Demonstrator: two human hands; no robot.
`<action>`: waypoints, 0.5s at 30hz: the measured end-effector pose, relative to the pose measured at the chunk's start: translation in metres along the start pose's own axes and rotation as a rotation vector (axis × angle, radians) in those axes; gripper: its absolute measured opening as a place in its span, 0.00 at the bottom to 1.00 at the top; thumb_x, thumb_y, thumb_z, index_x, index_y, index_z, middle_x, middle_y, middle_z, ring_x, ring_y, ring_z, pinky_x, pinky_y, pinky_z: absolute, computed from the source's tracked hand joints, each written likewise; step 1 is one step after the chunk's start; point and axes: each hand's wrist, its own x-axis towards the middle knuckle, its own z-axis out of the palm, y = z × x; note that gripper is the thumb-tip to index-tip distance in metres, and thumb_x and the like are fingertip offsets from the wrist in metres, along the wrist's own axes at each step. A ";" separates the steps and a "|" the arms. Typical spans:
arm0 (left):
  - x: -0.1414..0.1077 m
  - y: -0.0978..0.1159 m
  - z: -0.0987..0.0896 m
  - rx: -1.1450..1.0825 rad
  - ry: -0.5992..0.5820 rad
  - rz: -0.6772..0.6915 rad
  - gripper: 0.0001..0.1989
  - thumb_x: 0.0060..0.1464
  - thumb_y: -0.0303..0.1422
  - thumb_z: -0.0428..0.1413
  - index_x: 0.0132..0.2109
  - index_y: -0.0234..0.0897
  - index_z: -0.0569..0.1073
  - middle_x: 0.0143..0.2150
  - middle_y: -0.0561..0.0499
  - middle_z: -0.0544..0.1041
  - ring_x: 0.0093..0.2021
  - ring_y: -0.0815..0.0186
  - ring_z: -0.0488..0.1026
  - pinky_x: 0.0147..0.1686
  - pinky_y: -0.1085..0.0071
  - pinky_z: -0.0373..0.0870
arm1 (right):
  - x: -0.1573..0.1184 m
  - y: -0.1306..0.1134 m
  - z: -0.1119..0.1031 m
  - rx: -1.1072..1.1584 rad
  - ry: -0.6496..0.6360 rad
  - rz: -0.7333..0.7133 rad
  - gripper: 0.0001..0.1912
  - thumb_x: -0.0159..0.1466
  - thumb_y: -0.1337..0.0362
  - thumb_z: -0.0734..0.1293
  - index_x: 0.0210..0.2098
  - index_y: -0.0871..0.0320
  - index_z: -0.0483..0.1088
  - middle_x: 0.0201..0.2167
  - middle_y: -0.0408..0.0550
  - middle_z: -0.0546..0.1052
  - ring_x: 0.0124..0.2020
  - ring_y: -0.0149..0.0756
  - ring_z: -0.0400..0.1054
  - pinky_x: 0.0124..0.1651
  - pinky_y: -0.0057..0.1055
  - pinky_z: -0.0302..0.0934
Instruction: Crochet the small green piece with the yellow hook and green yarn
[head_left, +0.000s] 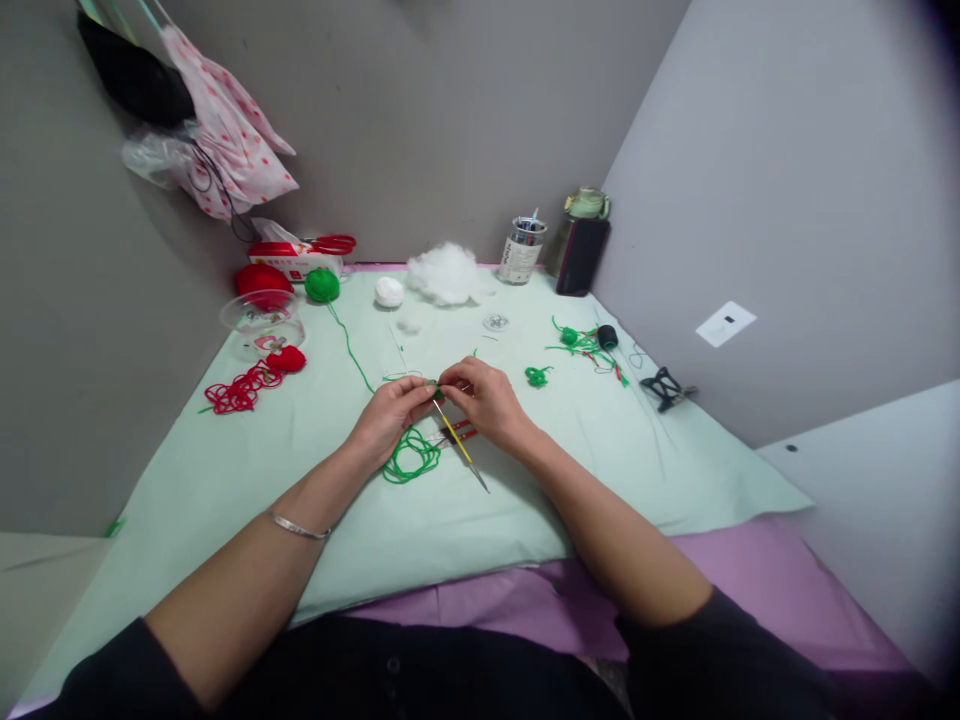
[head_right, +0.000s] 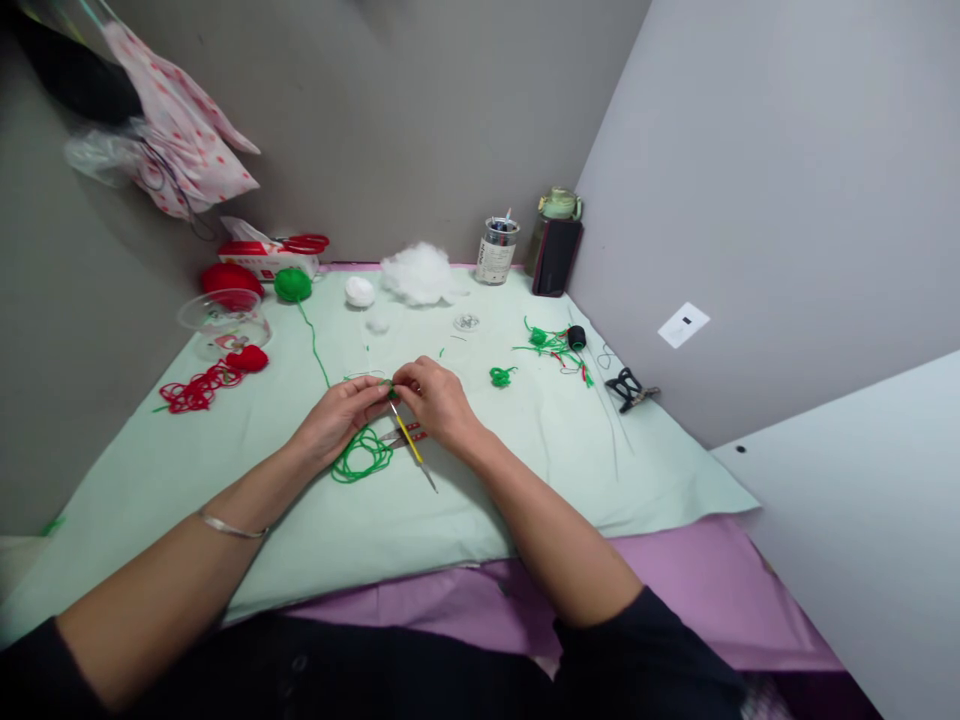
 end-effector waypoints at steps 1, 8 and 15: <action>0.000 0.000 0.000 0.004 0.001 0.003 0.19 0.68 0.39 0.62 0.62 0.37 0.75 0.61 0.41 0.78 0.55 0.53 0.79 0.53 0.50 0.80 | 0.000 0.000 0.000 -0.003 0.002 0.002 0.08 0.65 0.75 0.71 0.36 0.54 0.78 0.35 0.43 0.76 0.35 0.33 0.72 0.41 0.31 0.65; -0.001 0.000 0.002 0.033 0.009 0.032 0.19 0.68 0.38 0.62 0.61 0.37 0.76 0.61 0.42 0.78 0.55 0.53 0.79 0.53 0.50 0.80 | -0.001 0.000 0.001 -0.004 0.009 0.038 0.07 0.67 0.72 0.69 0.35 0.55 0.78 0.31 0.43 0.79 0.34 0.34 0.72 0.41 0.31 0.64; 0.001 -0.003 0.000 0.066 0.024 0.040 0.19 0.68 0.39 0.62 0.62 0.37 0.75 0.61 0.42 0.78 0.55 0.53 0.79 0.52 0.50 0.80 | 0.001 0.004 0.002 0.017 -0.015 0.050 0.03 0.65 0.69 0.73 0.36 0.55 0.79 0.35 0.44 0.79 0.36 0.34 0.74 0.41 0.31 0.67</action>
